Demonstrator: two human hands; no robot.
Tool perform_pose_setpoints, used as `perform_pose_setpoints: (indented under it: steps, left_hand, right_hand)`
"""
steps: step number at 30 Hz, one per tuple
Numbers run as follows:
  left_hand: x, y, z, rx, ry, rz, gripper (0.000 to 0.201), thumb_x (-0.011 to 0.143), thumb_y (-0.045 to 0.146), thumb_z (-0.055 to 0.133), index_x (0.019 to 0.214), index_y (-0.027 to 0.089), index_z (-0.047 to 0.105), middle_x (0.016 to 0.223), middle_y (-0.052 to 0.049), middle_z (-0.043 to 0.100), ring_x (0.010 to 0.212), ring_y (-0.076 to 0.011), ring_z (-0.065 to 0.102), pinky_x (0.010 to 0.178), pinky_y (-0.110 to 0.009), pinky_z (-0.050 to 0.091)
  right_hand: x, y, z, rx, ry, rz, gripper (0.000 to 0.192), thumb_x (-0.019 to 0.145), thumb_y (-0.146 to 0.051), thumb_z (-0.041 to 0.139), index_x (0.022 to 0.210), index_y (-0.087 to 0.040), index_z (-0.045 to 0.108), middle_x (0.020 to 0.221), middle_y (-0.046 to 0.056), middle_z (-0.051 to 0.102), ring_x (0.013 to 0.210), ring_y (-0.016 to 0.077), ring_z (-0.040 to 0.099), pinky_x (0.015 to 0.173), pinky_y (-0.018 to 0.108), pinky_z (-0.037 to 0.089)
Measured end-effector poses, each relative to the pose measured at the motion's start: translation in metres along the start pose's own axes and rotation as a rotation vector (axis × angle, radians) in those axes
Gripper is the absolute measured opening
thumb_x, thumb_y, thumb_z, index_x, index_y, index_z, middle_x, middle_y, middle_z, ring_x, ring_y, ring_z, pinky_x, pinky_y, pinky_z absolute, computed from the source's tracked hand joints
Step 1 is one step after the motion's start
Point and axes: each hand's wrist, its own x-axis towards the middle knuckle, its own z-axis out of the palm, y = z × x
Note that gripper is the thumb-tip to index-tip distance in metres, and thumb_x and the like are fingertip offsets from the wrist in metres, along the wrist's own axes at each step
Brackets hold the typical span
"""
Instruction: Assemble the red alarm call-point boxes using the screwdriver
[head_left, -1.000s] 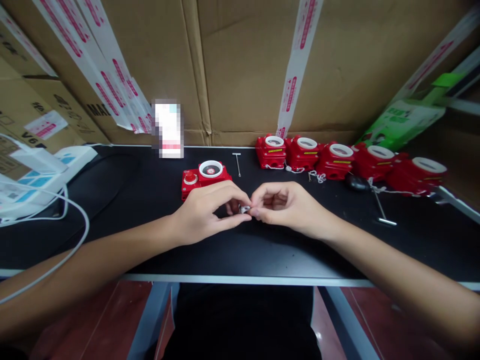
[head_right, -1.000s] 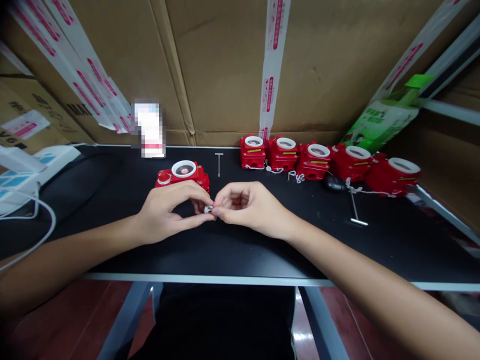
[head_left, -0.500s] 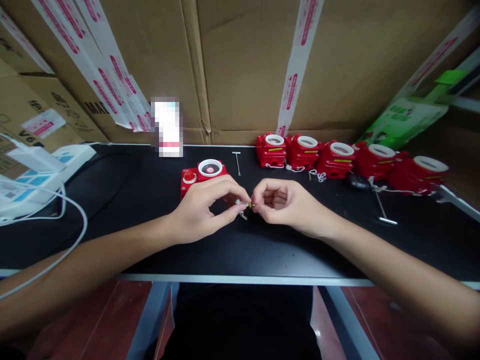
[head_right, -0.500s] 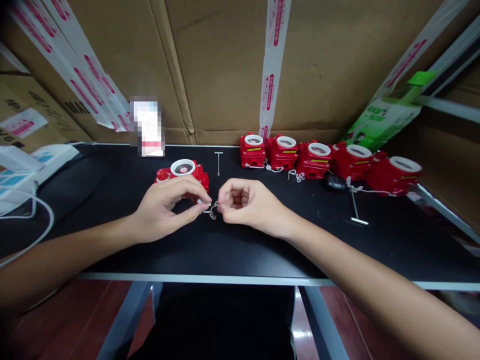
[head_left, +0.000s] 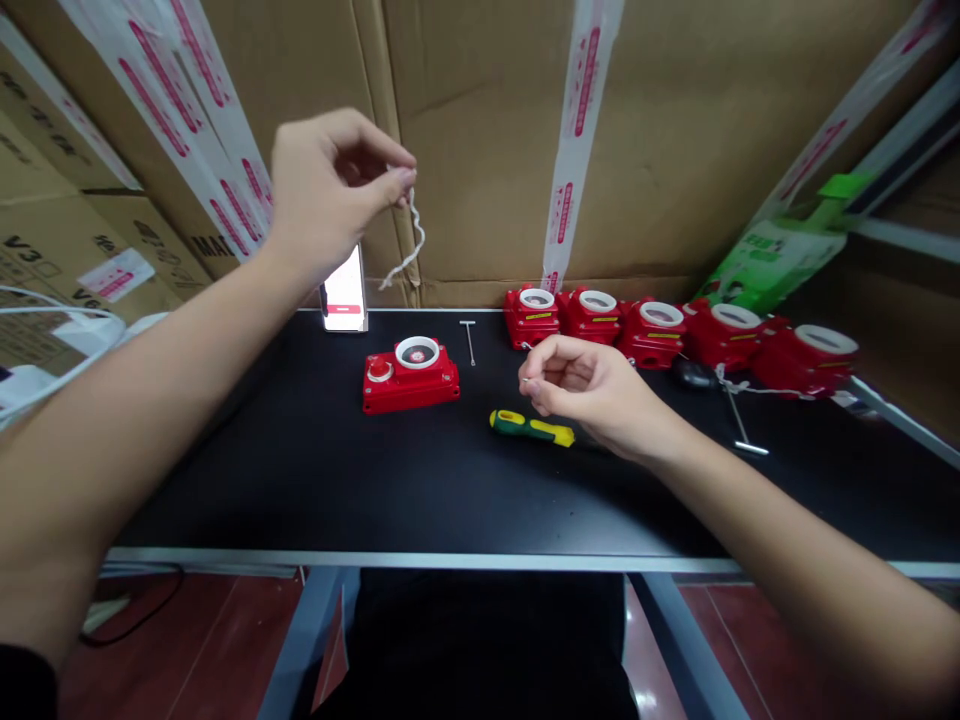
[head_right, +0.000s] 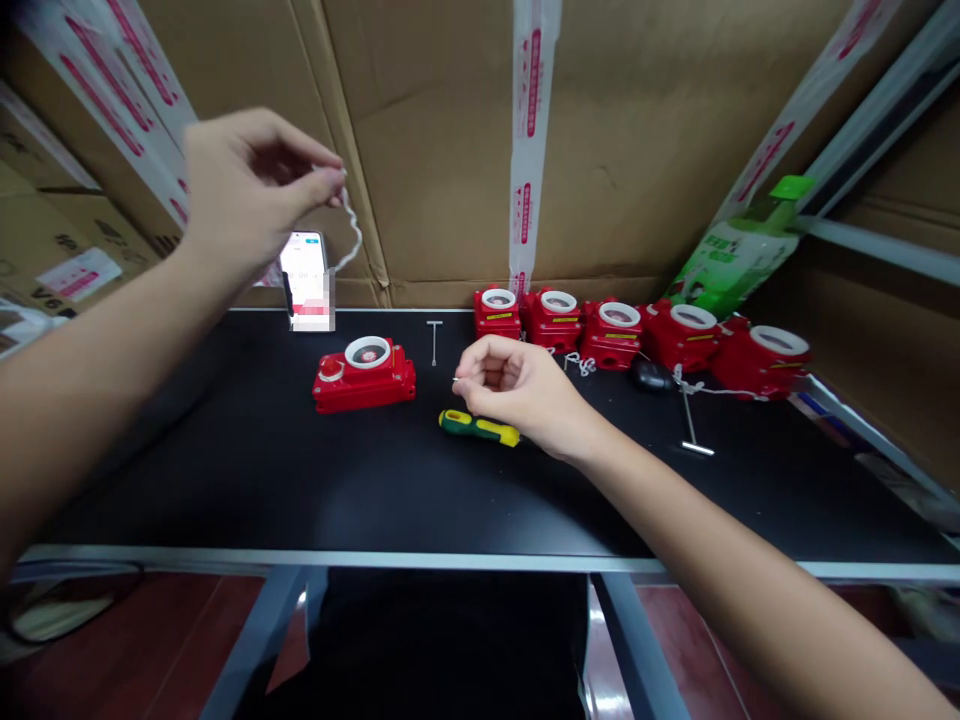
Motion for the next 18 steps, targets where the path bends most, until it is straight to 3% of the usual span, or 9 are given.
perform_pose_setpoints:
  steps: [3,8,13,15,18]
  left_hand:
    - [0.005,-0.023,0.005,0.137,-0.162,-0.154,0.022,0.09,0.03,0.088,0.102,0.013,0.08,0.089,0.0,0.08,0.082,-0.0104,0.066,0.088,-0.033,0.059]
    - [-0.022,-0.063,0.019,0.173,-0.469,-0.309,0.019,0.083,0.031,0.082,0.095,0.016,0.083,0.085,-0.004,0.083,0.083,-0.0173,0.074,0.083,-0.032,0.056]
    - [-0.038,-0.097,0.032,0.194,-0.503,-0.333,0.021,0.08,0.033,0.08,0.091,0.016,0.083,0.084,-0.008,0.083,0.083,-0.0224,0.076,0.079,-0.034,0.055]
    - [-0.044,-0.104,0.035,0.192,-0.527,-0.336,0.018,0.078,0.031,0.079,0.09,0.017,0.082,0.083,-0.007,0.083,0.083,-0.0217,0.076,0.08,-0.033,0.055]
    - [-0.056,-0.107,0.042,0.161,-0.585,-0.34,0.02,0.076,0.031,0.081,0.091,0.018,0.081,0.082,-0.005,0.082,0.08,-0.0202,0.076,0.078,-0.031,0.056]
  right_hand:
    - [0.0,0.0,-0.001,-0.023,-0.001,-0.014,0.026,0.076,-0.021,0.092,0.085,-0.019,0.067,0.081,-0.001,0.068,0.068,0.0093,0.056,0.063,0.025,0.046]
    - [0.008,0.003,-0.004,-0.133,-0.006,-0.068,0.023,0.078,-0.024,0.089,0.087,-0.02,0.068,0.084,0.0,0.067,0.074,0.0115,0.059,0.071,0.027,0.05]
    - [0.05,-0.014,-0.007,-0.473,-0.006,-0.189,0.015,0.08,-0.025,0.079,0.088,-0.02,0.067,0.087,0.003,0.072,0.078,0.0156,0.065,0.075,0.032,0.054]
    - [0.075,-0.023,-0.006,-0.797,-0.013,-0.194,0.007,0.085,-0.022,0.072,0.09,-0.02,0.068,0.087,0.004,0.074,0.078,0.0169,0.068,0.074,0.032,0.055]
    - [0.115,-0.027,0.0,-0.96,-0.034,-0.183,0.01,0.081,-0.013,0.075,0.088,-0.019,0.071,0.085,0.005,0.077,0.08,0.019,0.07,0.078,0.035,0.056]
